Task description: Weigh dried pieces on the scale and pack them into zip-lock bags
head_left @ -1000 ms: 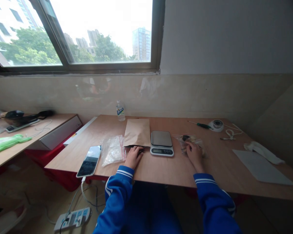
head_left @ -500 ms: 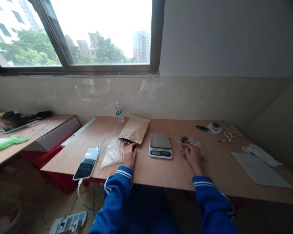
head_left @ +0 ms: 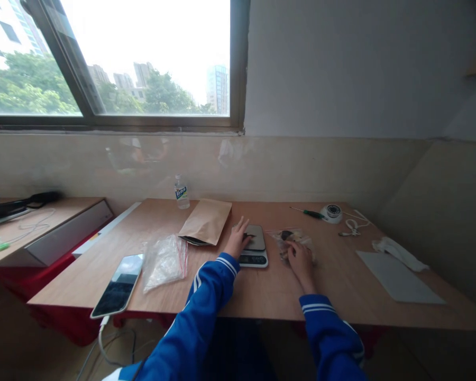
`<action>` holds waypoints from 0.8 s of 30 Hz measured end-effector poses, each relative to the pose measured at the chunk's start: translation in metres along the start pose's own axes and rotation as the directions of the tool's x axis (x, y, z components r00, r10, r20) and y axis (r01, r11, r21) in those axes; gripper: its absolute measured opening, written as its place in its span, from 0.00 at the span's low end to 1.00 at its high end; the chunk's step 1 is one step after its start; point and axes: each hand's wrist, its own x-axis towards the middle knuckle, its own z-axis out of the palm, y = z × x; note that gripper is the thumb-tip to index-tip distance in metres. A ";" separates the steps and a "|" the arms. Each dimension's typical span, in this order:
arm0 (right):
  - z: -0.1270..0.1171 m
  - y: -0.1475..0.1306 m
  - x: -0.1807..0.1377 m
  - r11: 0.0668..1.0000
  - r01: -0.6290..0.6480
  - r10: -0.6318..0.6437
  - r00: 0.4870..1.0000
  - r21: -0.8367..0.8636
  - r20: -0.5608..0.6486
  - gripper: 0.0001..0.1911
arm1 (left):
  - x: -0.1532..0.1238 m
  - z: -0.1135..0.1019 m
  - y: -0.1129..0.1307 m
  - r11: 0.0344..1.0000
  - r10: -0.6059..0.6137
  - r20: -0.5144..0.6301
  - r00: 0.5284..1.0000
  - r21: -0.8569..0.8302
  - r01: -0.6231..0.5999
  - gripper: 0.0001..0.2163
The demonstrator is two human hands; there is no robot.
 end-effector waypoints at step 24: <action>-0.002 -0.001 0.000 1.000 -0.020 0.020 0.999 0.016 0.027 0.18 | -0.087 -0.067 -0.062 0.730 -0.432 -0.439 0.788 0.343 0.592 0.14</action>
